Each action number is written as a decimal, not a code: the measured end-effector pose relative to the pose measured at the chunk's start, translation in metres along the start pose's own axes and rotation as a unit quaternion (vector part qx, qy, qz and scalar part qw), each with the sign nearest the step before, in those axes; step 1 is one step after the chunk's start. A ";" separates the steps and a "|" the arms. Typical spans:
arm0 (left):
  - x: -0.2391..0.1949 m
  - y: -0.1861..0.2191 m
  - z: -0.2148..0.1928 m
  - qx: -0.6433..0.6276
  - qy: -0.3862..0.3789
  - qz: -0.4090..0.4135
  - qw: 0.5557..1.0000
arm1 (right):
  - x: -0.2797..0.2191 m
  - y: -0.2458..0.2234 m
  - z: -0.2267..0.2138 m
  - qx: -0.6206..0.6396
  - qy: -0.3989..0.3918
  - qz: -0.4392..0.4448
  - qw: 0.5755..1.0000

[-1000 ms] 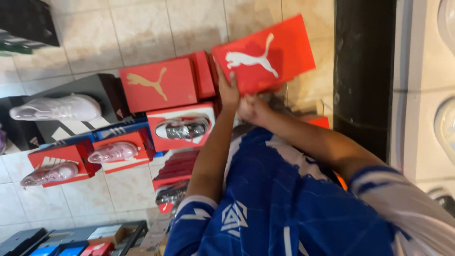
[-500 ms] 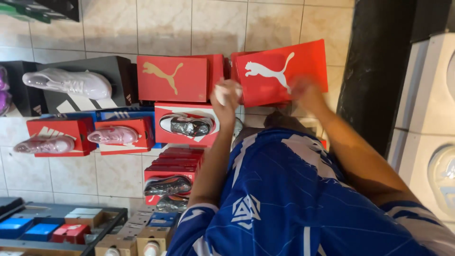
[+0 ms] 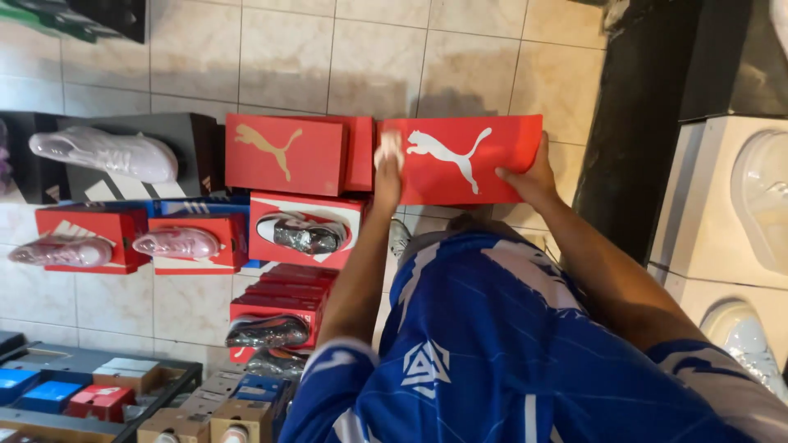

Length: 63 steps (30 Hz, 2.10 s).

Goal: Cleaning shoe boxes and shoes with a cloth and organizing them in a storage area.

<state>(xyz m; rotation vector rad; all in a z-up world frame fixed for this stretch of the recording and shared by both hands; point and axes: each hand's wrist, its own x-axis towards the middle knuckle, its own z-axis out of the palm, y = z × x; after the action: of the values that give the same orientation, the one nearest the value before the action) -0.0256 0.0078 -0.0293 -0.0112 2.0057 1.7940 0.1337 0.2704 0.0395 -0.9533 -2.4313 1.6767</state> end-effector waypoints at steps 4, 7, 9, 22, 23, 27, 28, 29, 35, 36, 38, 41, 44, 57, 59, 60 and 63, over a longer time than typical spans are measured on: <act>-0.074 -0.040 -0.030 0.105 -0.028 -0.141 0.984 | -0.019 -0.034 -0.009 -0.039 -0.003 0.153 0.988; -0.102 -0.003 -0.047 0.121 0.000 -0.170 0.978 | -0.038 -0.097 -0.019 -0.012 -0.031 0.172 0.984; -0.113 0.039 -0.047 0.110 0.025 -0.171 0.979 | -0.047 -0.111 -0.037 0.036 -0.046 0.176 0.983; 0.003 0.075 0.058 0.045 0.153 0.343 0.926 | 0.070 0.311 -0.072 0.351 -0.005 -0.069 0.934; 0.031 0.055 0.069 0.143 0.106 0.383 0.906 | 0.154 0.360 -0.002 0.396 0.019 -0.027 0.918; 0.085 0.014 0.129 0.453 0.126 0.298 0.831 | 0.119 0.129 -0.011 0.220 -0.015 -0.104 0.970; 0.094 0.009 0.144 0.478 0.112 0.273 0.828 | 0.128 0.137 -0.009 0.212 -0.007 -0.091 0.973; 0.100 0.004 0.157 0.503 0.093 0.249 0.822 | 0.133 0.146 -0.005 0.206 0.006 -0.076 0.976; 0.054 0.124 0.195 0.402 -0.270 0.248 0.839 | 0.125 0.135 -0.013 0.133 -0.006 -0.051 0.990; 0.096 0.068 0.189 0.401 -0.271 0.246 0.840 | 0.120 0.124 -0.014 0.132 -0.006 -0.049 0.990; 0.158 -0.038 0.157 0.710 0.198 0.338 0.585 | 0.111 0.099 -0.014 0.163 -0.019 -0.026 0.986; 0.158 0.007 0.142 0.567 0.273 0.294 0.720 | 0.107 0.091 -0.012 0.186 -0.026 -0.043 0.981; 0.116 0.056 0.180 0.555 0.144 0.322 0.753 | 0.109 0.100 -0.011 0.175 -0.023 -0.050 0.983; 0.116 0.022 0.127 -0.161 0.109 -0.063 0.979 | 0.104 0.095 -0.008 0.196 -0.015 -0.062 0.978; 0.188 -0.079 0.142 0.550 0.148 0.333 0.751 | 0.100 0.097 -0.004 0.196 -0.003 -0.069 0.978; 0.161 -0.087 0.163 0.550 0.147 0.335 0.751 | 0.100 0.101 -0.002 0.196 -0.002 -0.070 0.978; 0.080 -0.074 0.205 0.383 -0.035 0.450 0.806 | 0.111 0.115 -0.004 0.179 -0.001 -0.081 0.981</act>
<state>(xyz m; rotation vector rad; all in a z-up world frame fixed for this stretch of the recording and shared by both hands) -0.0102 0.2132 -0.1371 1.4362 2.7541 1.1496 0.0978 0.3557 -0.0907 -0.6849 -2.0393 1.9573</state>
